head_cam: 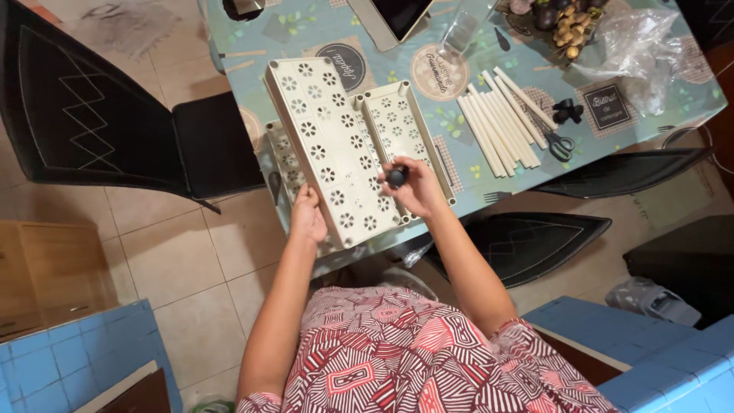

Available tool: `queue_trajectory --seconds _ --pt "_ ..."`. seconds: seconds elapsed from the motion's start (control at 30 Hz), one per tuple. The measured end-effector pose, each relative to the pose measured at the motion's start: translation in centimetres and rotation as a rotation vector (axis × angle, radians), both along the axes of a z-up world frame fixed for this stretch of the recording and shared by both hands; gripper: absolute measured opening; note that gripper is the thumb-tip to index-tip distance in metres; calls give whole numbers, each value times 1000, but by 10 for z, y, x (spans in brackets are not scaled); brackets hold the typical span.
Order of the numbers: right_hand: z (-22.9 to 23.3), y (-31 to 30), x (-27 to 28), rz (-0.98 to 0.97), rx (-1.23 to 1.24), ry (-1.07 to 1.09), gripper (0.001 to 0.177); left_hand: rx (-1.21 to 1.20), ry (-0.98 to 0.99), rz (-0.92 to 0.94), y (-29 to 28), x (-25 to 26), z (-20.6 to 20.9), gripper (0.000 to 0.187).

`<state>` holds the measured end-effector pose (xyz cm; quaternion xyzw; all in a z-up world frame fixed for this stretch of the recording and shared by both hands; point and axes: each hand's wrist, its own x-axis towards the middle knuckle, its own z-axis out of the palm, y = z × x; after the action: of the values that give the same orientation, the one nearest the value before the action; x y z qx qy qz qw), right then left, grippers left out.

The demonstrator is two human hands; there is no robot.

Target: The person assembles a white plastic rack by inserting black plastic feet into the corner holes of the tray and then inserting white cylindrical rods into the side holes to form legs. The person handles the tray, feet, and rods by hand throughout the process.

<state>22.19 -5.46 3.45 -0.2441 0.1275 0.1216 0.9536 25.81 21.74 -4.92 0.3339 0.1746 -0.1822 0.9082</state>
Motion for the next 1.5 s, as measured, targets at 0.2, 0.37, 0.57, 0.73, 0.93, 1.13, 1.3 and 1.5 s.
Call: queue_trajectory --seconds 0.2,0.37,0.57,0.73,0.93,1.13,1.3,1.5 --pt "61 32 18 144 -25 -138 41 -85 106 -3 22 -2 -3 31" --pt "80 45 30 171 -115 -231 51 -81 74 37 30 5 5 38" --pt "102 55 40 228 -195 -376 55 -80 45 52 30 15 31 36" --pt "107 58 47 205 5 -292 49 -105 43 52 29 14 47 34" --pt "104 51 44 253 85 -295 44 -114 58 51 24 11 58 33" --pt "115 52 36 236 75 -293 43 -136 22 35 17 8 72 31" --pt "125 52 31 170 -12 -315 43 -155 -15 16 12 7 80 26" --pt "139 55 23 111 -159 -382 39 -9 21 29 5 5 96 32"
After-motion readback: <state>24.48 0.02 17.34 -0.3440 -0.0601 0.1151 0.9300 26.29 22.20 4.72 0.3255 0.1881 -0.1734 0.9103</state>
